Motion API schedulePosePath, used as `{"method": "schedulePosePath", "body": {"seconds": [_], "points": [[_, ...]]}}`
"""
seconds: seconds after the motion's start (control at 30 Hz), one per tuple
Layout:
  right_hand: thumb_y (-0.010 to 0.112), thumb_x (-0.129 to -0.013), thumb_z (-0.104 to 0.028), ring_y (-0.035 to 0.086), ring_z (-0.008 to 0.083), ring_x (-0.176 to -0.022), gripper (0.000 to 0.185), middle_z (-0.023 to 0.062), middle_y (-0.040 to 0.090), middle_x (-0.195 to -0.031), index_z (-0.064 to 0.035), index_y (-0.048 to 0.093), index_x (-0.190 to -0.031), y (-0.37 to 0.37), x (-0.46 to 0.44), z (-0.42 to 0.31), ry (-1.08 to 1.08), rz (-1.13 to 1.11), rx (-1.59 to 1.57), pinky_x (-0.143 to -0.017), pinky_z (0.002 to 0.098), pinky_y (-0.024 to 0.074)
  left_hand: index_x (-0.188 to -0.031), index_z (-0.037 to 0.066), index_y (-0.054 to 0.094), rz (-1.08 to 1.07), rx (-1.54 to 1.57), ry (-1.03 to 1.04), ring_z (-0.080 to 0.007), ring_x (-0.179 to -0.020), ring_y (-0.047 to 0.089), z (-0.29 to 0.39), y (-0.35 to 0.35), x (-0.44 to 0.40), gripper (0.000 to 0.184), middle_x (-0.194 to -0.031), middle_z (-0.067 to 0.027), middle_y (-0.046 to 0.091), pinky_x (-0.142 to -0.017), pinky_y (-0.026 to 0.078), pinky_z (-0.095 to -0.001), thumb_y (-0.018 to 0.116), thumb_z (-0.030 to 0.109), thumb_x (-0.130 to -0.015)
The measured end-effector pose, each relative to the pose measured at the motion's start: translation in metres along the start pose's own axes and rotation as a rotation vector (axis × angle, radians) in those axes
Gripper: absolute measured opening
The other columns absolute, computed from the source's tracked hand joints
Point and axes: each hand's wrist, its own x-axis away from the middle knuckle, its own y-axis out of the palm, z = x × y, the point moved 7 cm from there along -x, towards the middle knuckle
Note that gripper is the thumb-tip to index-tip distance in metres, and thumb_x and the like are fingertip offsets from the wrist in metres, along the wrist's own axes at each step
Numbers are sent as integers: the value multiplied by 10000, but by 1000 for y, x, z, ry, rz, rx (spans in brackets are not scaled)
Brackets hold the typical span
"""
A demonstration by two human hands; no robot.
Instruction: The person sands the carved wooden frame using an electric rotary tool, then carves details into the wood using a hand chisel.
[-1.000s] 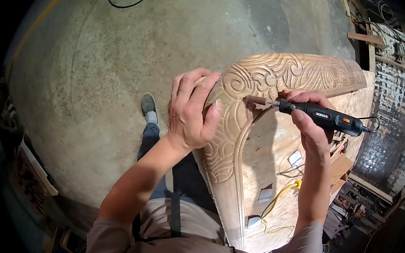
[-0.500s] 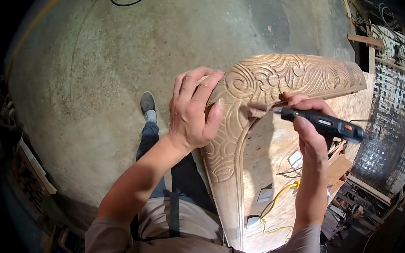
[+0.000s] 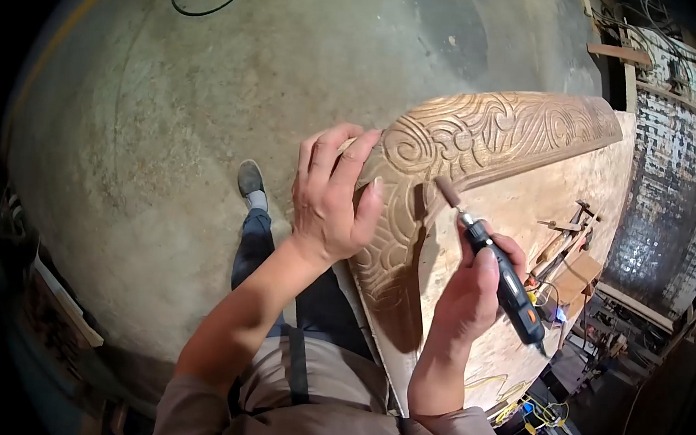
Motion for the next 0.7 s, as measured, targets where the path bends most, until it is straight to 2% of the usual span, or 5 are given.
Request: {"method": "schedulePosePath", "body": {"seconds": [0.07,0.17,0.27,0.43,0.7], "points": [[711,-843,-71,590,327,-1171,322,242,624,-1224,-3,587,-1133,1,-2,9,68,-41,-72,-1101,477,397,-1258,-7,626,-15,4,-1,-385,-1089,523,0,-1,-1,508,-1233,-199,578,-974,441,-470,598,184,-788],[719,-831,-56,569,340,-1225,309,258,603,-1270,-5,598,-1111,3,-14,0,-106,-142,58,-1128,482,366,-1271,-5,621,-34,14,5,-383,-1096,524,-2,-1,-2,513,-1240,-199,576,-978,438,-470,604,180,-793],[718,-820,-40,545,353,-1265,284,270,586,-1297,-14,614,-1083,0,-29,0,-90,-195,78,-1161,496,322,-1282,-10,615,-48,10,16,-383,-1097,524,-4,0,-1,512,-1246,-206,572,-975,436,-471,587,198,-814],[738,-802,-29,580,328,-1197,282,255,620,-1244,-5,628,-1061,-3,-35,4,-53,-229,91,-1095,469,388,-1292,-23,603,-57,2,34,-381,-1090,523,-5,3,-1,517,-1248,-219,567,-965,431,-473,542,253,-860],[736,-814,-31,585,326,-1190,277,248,627,-1215,-1,624,-1065,-4,-32,9,-67,-216,78,-1087,471,396,-1293,-25,602,-54,0,33,-385,-1096,520,-5,4,0,522,-1249,-224,565,-970,427,-477,538,259,-860]]}}
